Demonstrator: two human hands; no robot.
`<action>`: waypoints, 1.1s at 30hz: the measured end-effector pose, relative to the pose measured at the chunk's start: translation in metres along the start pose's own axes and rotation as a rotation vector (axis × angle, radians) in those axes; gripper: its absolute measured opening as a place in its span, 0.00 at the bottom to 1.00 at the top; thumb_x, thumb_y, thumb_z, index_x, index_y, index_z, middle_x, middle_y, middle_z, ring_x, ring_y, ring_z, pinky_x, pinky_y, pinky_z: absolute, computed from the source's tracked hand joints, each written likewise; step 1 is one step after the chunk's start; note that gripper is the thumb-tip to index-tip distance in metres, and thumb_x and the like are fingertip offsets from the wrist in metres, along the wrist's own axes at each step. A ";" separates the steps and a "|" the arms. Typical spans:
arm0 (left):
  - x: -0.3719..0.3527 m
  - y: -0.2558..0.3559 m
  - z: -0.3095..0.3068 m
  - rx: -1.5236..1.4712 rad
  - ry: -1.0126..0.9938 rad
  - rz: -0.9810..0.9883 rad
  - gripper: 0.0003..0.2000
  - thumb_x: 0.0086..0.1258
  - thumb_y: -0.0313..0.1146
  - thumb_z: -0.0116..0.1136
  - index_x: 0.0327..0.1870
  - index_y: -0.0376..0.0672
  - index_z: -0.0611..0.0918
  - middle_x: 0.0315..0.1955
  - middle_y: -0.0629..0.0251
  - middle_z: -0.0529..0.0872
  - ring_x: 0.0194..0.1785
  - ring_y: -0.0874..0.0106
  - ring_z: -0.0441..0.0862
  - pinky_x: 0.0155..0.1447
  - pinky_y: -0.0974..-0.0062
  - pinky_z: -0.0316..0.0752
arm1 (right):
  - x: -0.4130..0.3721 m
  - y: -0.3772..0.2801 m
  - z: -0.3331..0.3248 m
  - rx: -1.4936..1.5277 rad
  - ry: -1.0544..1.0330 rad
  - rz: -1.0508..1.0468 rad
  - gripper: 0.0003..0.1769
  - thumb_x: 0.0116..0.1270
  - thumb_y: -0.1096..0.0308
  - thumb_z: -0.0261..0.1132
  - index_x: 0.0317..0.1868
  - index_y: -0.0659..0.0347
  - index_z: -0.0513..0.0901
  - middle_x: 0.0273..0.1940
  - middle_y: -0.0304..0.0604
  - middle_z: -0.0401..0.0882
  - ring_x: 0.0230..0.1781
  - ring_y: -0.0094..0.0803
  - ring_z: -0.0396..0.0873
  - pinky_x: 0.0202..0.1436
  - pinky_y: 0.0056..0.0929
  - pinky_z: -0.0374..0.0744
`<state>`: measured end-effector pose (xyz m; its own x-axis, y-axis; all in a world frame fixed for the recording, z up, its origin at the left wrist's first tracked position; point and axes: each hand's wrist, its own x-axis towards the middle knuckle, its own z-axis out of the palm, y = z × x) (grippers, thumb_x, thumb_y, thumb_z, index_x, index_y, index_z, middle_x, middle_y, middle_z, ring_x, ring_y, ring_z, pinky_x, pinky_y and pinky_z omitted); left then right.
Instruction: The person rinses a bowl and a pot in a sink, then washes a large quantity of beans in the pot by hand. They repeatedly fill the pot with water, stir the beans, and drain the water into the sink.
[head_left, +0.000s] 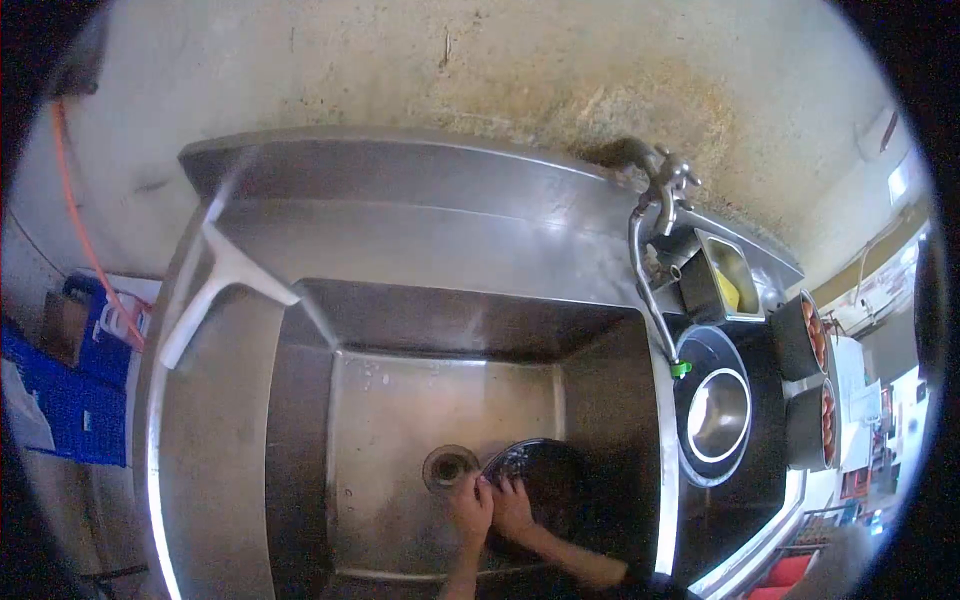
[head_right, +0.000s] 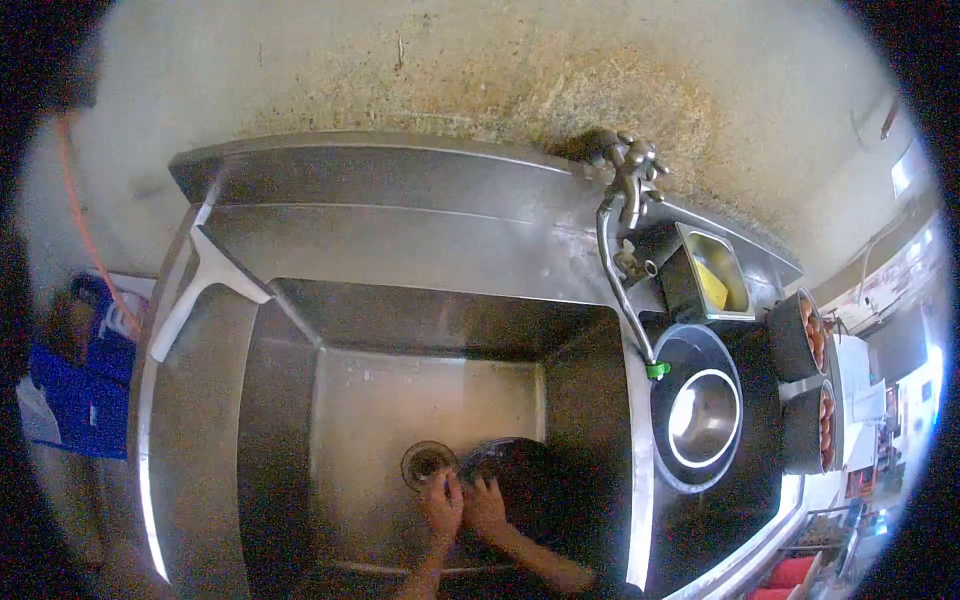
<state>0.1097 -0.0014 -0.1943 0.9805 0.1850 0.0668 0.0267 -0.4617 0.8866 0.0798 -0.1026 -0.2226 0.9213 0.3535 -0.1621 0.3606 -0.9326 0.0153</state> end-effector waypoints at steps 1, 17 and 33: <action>0.000 -0.003 0.002 0.022 0.020 0.011 0.09 0.63 0.34 0.51 0.38 0.39 0.79 0.29 0.54 0.82 0.35 0.55 0.79 0.40 0.62 0.73 | 0.019 0.006 -0.006 -0.092 -0.207 0.036 0.20 0.62 0.61 0.50 0.51 0.59 0.77 0.50 0.45 0.75 0.55 0.42 0.68 0.61 0.52 0.59; -0.003 -0.003 0.001 0.055 0.013 0.026 0.09 0.63 0.34 0.51 0.39 0.39 0.79 0.32 0.52 0.81 0.36 0.54 0.79 0.41 0.60 0.73 | -0.064 0.077 -0.035 1.732 -0.330 0.719 0.37 0.57 0.41 0.59 0.60 0.59 0.69 0.62 0.48 0.64 0.61 0.40 0.63 0.65 0.41 0.58; -0.002 0.006 -0.005 0.123 -0.032 -0.005 0.09 0.64 0.34 0.50 0.37 0.39 0.79 0.29 0.53 0.81 0.34 0.52 0.78 0.40 0.60 0.73 | -0.020 0.028 0.035 0.133 -0.098 0.387 0.33 0.55 0.46 0.58 0.59 0.52 0.69 0.59 0.47 0.66 0.59 0.52 0.63 0.59 0.59 0.61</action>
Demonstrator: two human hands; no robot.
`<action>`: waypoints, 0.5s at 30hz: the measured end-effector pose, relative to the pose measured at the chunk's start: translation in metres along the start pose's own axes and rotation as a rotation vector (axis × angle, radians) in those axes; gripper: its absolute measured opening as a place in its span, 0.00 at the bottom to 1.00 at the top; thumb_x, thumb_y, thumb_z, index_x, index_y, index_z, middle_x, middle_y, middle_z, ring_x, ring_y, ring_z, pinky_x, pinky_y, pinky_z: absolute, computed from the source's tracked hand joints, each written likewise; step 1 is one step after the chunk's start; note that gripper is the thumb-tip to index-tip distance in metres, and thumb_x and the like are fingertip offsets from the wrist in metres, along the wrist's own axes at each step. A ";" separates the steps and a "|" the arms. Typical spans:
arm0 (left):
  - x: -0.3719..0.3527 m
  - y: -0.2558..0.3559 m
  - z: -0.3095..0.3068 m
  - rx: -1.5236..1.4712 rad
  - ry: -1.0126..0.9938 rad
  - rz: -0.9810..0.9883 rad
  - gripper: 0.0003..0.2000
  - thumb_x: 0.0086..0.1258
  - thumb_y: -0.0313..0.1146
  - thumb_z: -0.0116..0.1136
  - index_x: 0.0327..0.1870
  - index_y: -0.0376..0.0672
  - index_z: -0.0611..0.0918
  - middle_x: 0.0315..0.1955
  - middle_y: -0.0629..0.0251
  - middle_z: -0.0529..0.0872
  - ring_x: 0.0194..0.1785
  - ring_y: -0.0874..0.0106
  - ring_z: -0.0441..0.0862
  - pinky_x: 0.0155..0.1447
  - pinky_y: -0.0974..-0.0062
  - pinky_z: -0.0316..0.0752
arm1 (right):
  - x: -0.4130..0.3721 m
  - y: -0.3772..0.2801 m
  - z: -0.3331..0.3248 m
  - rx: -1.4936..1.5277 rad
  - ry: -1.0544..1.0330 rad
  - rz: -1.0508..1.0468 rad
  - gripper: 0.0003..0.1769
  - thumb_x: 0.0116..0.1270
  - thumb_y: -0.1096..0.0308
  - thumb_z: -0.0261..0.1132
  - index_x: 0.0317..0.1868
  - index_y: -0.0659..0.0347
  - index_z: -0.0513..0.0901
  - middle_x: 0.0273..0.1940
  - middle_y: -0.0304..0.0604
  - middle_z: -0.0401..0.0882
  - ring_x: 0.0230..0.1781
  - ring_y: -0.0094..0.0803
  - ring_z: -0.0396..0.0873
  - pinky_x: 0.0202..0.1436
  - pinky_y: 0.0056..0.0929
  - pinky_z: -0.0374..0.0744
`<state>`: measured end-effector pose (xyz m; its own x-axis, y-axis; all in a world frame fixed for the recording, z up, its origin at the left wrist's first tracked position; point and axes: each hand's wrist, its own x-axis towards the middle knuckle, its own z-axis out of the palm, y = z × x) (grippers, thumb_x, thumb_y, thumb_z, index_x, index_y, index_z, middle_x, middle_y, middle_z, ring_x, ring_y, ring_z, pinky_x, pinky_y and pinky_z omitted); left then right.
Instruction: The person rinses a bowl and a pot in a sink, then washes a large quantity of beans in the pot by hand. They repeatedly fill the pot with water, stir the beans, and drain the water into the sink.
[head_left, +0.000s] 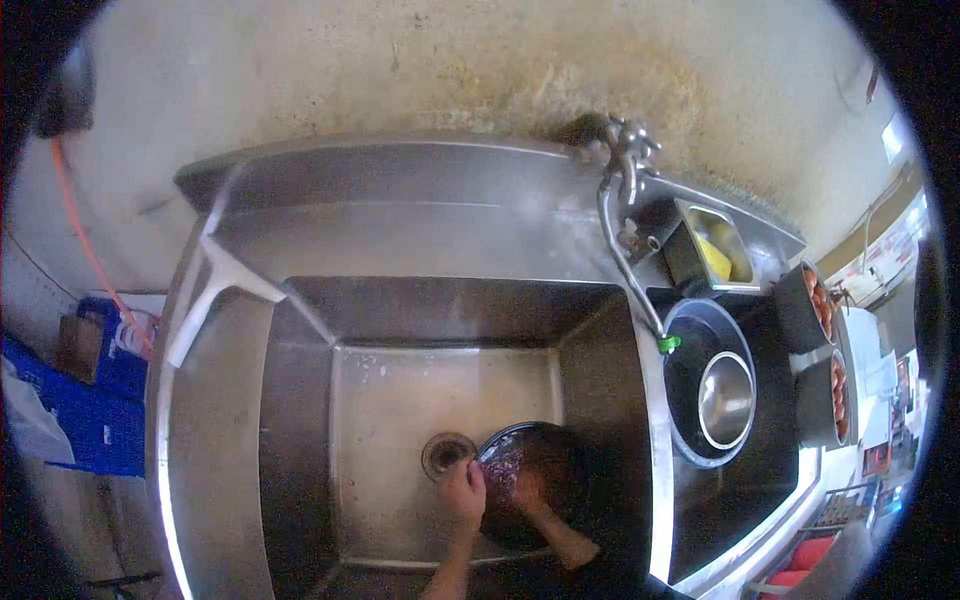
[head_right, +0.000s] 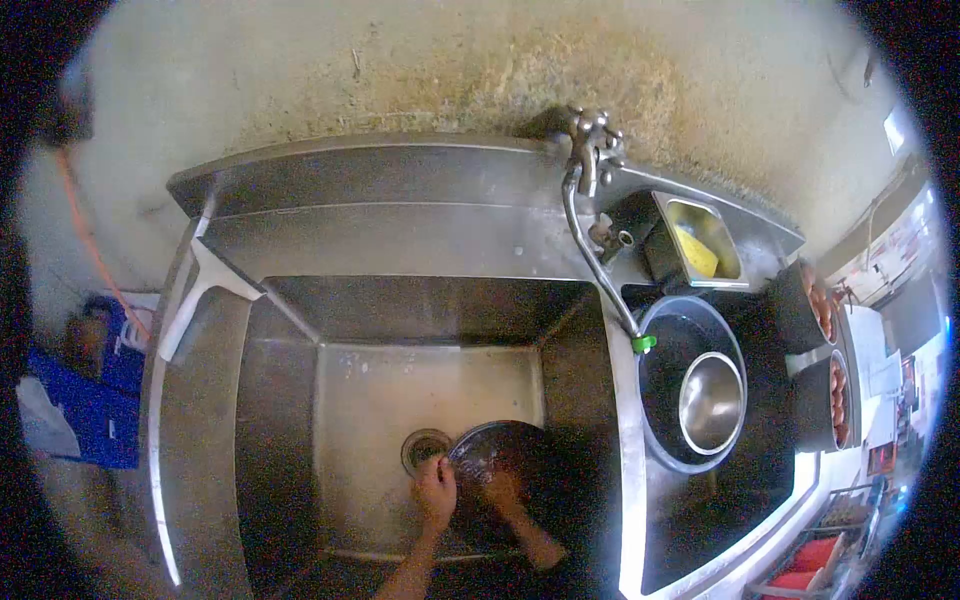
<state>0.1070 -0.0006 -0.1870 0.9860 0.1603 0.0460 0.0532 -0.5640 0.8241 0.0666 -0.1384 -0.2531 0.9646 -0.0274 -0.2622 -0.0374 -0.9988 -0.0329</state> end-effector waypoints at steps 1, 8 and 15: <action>0.002 0.005 -0.003 0.017 -0.013 0.000 0.09 0.64 0.33 0.50 0.38 0.39 0.79 0.30 0.52 0.81 0.35 0.52 0.78 0.40 0.61 0.73 | 0.004 0.001 0.015 -0.004 -0.053 0.049 0.33 0.54 0.46 0.58 0.59 0.52 0.69 0.59 0.47 0.66 0.59 0.52 0.63 0.59 0.59 0.61; 0.003 0.004 0.001 0.004 0.045 0.109 0.10 0.64 0.33 0.49 0.38 0.37 0.78 0.30 0.51 0.81 0.36 0.53 0.78 0.41 0.60 0.72 | 0.009 0.012 0.062 0.049 -0.095 0.147 0.33 0.53 0.45 0.58 0.58 0.52 0.70 0.60 0.47 0.65 0.60 0.52 0.62 0.59 0.60 0.61; 0.001 0.022 -0.012 0.056 -0.052 0.024 0.12 0.65 0.35 0.49 0.44 0.37 0.76 0.42 0.49 0.78 0.48 0.52 0.74 0.52 0.57 0.68 | -0.021 0.044 0.060 0.256 -0.056 0.043 0.32 0.53 0.46 0.59 0.57 0.52 0.72 0.58 0.49 0.67 0.60 0.50 0.63 0.60 0.54 0.63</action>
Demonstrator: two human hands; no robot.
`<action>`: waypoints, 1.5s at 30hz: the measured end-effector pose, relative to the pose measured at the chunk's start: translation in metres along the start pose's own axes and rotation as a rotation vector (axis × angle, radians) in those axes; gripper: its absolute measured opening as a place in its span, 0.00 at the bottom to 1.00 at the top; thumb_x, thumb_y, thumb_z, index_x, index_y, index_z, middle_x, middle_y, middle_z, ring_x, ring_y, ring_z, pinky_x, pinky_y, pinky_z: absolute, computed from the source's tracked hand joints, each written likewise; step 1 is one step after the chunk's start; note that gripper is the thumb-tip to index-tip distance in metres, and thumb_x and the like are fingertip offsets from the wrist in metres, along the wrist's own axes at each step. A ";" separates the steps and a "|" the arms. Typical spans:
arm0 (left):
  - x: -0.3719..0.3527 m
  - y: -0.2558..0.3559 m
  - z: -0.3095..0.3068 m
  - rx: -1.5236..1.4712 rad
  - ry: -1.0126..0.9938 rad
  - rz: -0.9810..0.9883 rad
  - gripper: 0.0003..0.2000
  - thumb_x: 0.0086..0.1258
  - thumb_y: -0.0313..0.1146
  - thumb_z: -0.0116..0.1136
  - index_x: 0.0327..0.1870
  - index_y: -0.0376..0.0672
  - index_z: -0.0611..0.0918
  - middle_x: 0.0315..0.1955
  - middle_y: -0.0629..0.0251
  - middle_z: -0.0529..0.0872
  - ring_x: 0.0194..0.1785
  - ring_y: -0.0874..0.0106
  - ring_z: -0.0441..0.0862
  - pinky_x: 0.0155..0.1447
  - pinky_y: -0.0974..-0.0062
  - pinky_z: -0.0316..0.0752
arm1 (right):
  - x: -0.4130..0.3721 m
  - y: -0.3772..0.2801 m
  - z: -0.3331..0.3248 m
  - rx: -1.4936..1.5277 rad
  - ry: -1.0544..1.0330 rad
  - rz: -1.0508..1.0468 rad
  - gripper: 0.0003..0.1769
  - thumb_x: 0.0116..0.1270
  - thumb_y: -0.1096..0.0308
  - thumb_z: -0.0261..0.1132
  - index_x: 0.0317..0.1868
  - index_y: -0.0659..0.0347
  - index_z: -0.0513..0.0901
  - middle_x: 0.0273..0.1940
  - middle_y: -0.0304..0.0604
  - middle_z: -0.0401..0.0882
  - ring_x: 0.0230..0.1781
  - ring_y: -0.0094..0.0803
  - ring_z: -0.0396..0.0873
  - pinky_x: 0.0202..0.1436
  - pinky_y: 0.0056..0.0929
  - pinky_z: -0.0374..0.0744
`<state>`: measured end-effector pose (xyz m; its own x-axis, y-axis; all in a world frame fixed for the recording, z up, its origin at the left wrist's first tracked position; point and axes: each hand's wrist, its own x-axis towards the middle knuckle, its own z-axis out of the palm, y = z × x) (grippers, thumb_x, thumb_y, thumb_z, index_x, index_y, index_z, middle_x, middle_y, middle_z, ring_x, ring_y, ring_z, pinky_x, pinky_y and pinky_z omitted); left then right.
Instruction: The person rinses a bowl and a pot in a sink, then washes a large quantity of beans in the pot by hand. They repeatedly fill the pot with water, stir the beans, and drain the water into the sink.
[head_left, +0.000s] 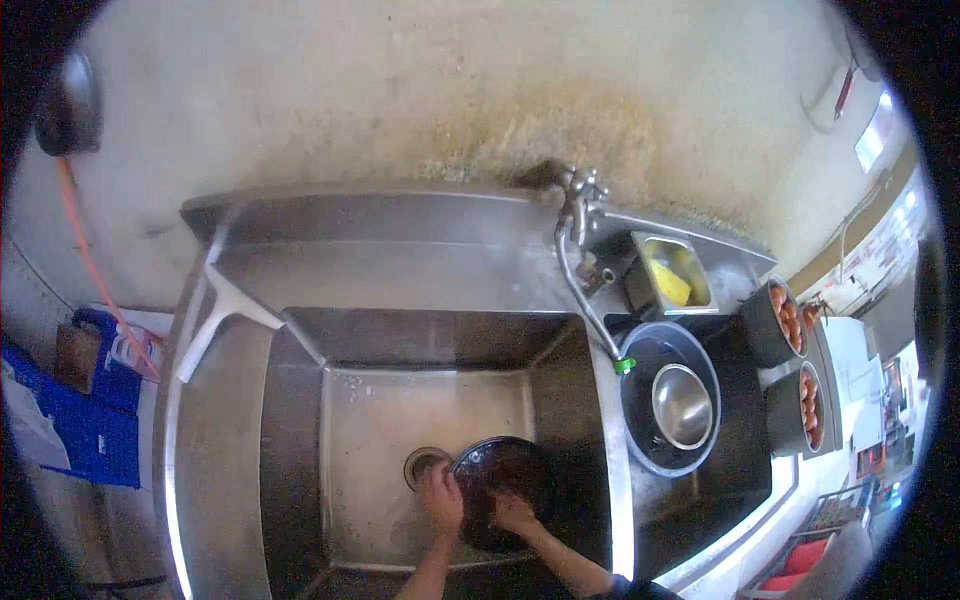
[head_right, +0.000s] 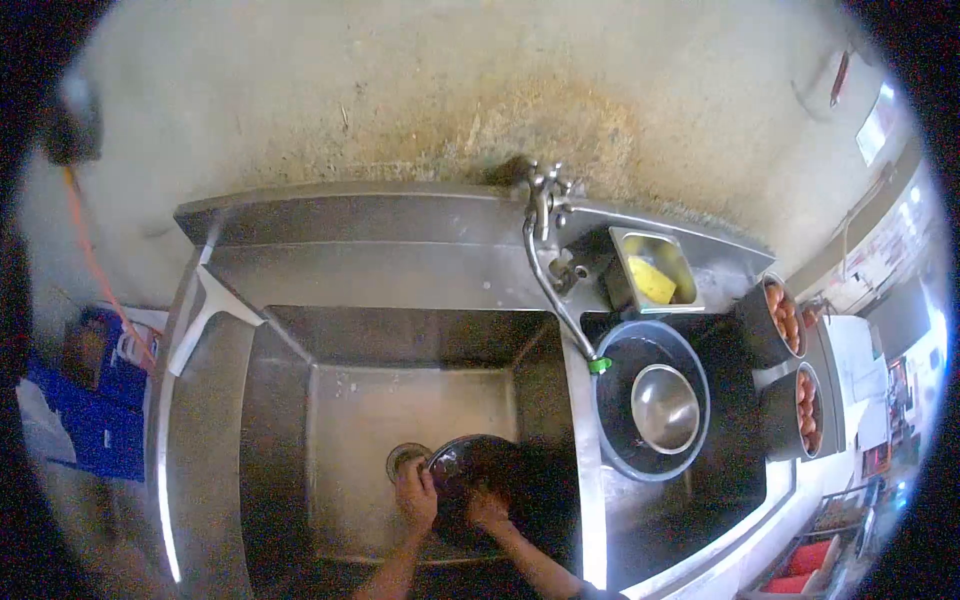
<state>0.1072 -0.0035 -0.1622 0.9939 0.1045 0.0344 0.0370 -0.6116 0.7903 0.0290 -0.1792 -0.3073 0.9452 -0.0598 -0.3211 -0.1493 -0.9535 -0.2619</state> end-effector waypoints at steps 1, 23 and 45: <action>0.000 0.009 -0.005 0.021 0.050 0.104 0.14 0.65 0.37 0.49 0.47 0.38 0.75 0.46 0.50 0.76 0.52 0.52 0.71 0.56 0.54 0.63 | -0.005 -0.011 -0.045 0.120 -0.223 0.012 0.32 0.53 0.48 0.60 0.57 0.53 0.73 0.57 0.51 0.70 0.60 0.48 0.65 0.60 0.48 0.64; -0.002 -0.011 0.075 -0.027 -0.516 0.218 0.14 0.62 0.40 0.51 0.47 0.47 0.79 0.48 0.53 0.76 0.57 0.53 0.68 0.60 0.58 0.63 | 0.009 -0.037 -0.090 -0.119 -0.260 -0.102 0.26 0.60 0.55 0.55 0.56 0.59 0.72 0.53 0.44 0.75 0.50 0.45 0.74 0.54 0.45 0.70; -0.030 0.023 0.035 0.385 -0.378 0.280 0.23 0.62 0.35 0.51 0.61 0.47 0.68 0.60 0.55 0.65 0.67 0.53 0.55 0.66 0.51 0.52 | 0.009 -0.042 -0.037 -0.201 0.211 0.026 0.34 0.58 0.49 0.56 0.65 0.45 0.61 0.64 0.51 0.57 0.62 0.51 0.60 0.63 0.57 0.55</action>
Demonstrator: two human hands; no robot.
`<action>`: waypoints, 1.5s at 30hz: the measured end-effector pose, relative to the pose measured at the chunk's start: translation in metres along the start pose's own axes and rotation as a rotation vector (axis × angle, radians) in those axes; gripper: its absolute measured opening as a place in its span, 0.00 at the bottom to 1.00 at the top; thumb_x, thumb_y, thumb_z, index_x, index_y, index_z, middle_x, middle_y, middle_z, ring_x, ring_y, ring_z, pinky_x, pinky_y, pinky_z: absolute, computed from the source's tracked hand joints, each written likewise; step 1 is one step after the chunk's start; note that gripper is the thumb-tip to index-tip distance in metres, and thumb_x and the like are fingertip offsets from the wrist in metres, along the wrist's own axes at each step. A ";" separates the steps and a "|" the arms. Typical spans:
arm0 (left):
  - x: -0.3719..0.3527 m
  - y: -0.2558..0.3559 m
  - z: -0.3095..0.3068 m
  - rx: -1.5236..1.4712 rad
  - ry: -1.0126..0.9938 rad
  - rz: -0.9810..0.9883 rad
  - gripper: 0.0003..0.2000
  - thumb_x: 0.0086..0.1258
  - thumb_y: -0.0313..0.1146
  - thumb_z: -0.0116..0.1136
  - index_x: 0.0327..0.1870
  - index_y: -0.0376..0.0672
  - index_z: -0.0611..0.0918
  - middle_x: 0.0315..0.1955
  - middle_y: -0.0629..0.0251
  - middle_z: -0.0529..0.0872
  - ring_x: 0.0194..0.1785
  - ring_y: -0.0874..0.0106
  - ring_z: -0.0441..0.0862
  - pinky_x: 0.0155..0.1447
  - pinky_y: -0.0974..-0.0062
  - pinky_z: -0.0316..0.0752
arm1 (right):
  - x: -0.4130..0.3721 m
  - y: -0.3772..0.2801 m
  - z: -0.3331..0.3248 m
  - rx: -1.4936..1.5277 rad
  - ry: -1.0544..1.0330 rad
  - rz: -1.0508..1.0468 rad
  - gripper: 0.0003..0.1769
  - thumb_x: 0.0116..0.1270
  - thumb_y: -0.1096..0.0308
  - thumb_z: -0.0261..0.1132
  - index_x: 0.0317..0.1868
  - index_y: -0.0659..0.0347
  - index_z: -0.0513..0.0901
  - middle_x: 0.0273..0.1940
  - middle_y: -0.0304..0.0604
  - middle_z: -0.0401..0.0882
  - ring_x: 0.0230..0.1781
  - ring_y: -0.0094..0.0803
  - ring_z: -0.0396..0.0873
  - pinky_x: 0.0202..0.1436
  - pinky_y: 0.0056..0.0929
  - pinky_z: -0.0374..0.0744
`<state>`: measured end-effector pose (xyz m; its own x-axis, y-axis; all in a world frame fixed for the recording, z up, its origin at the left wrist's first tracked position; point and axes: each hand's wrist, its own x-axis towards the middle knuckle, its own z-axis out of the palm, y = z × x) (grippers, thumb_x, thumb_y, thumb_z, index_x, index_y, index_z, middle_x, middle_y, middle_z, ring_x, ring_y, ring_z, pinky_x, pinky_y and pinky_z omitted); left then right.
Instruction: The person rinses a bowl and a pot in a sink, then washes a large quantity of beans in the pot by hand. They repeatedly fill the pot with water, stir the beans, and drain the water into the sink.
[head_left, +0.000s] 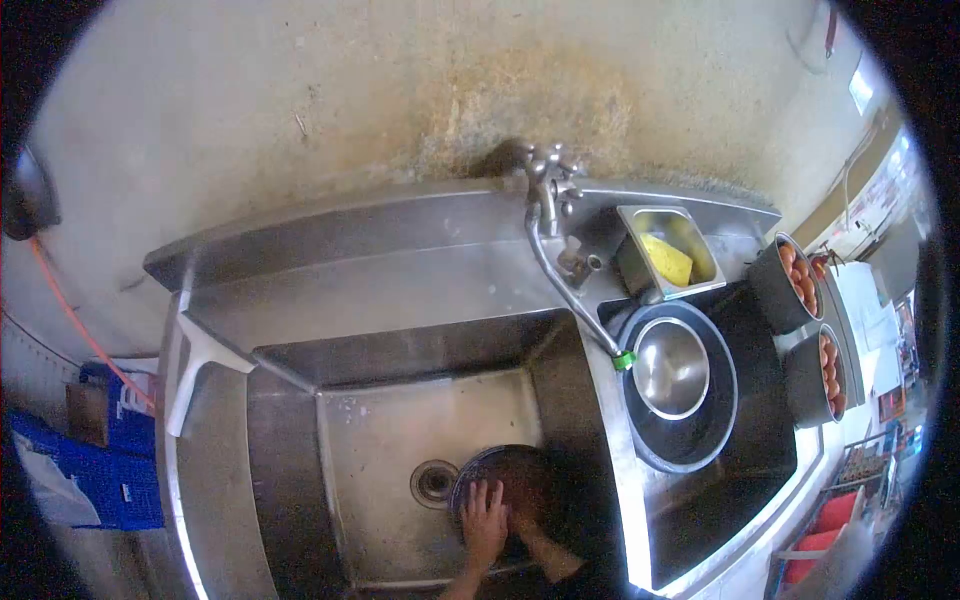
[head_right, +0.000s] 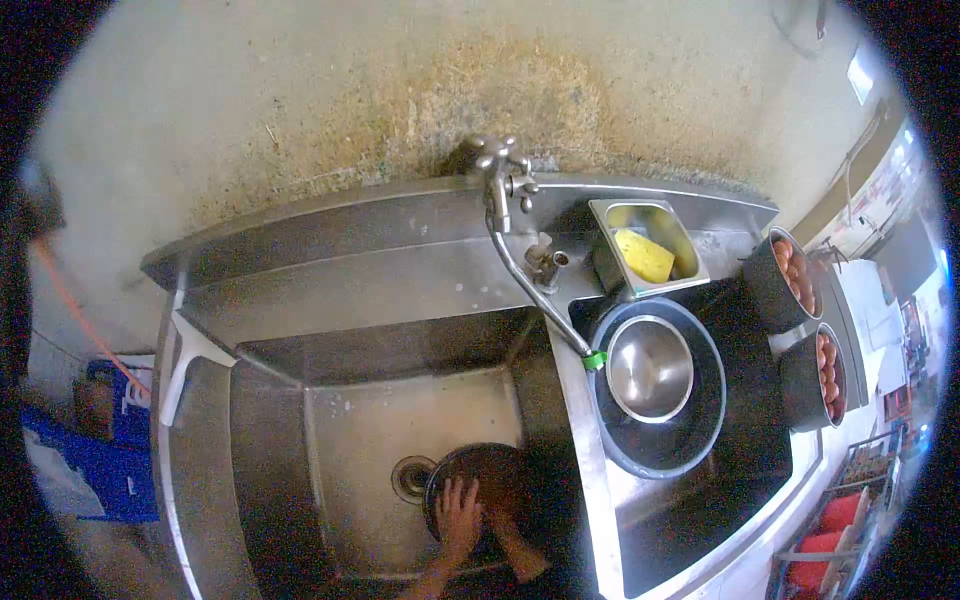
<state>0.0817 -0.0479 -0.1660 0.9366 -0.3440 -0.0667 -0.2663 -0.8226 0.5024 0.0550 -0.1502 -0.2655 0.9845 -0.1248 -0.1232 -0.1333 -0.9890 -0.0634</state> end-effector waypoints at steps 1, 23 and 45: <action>-0.001 -0.003 -0.005 -0.067 0.004 0.081 0.22 0.63 0.35 0.51 0.61 0.48 0.69 0.59 0.55 0.66 0.66 0.53 0.57 0.65 0.50 0.53 | -0.001 0.000 -0.006 0.035 0.004 -0.010 0.34 0.58 0.49 0.56 0.65 0.45 0.61 0.64 0.51 0.58 0.62 0.50 0.60 0.63 0.56 0.57; 0.001 0.002 -0.057 -0.618 0.010 0.360 0.14 0.63 0.33 0.51 0.49 0.44 0.78 0.44 0.56 0.80 0.48 0.55 0.76 0.55 0.62 0.67 | 0.029 0.006 0.001 1.470 -0.763 0.455 0.19 0.65 0.53 0.54 0.39 0.63 0.78 0.31 0.45 0.81 0.31 0.34 0.80 0.30 0.27 0.76; 0.020 -0.022 -0.089 -0.128 0.182 0.169 0.22 0.54 0.29 0.55 0.54 0.46 0.74 0.51 0.55 0.71 0.56 0.54 0.67 0.58 0.54 0.61 | 0.003 -0.011 -0.100 0.210 -0.006 -0.145 0.40 0.55 0.46 0.60 0.67 0.46 0.58 0.69 0.53 0.47 0.68 0.57 0.45 0.65 0.64 0.43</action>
<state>0.1260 0.0033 -0.1018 0.9100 -0.3750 0.1770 -0.4019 -0.6925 0.5992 0.0709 -0.1476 -0.1663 0.9944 0.0179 -0.1041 -0.0126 -0.9585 -0.2849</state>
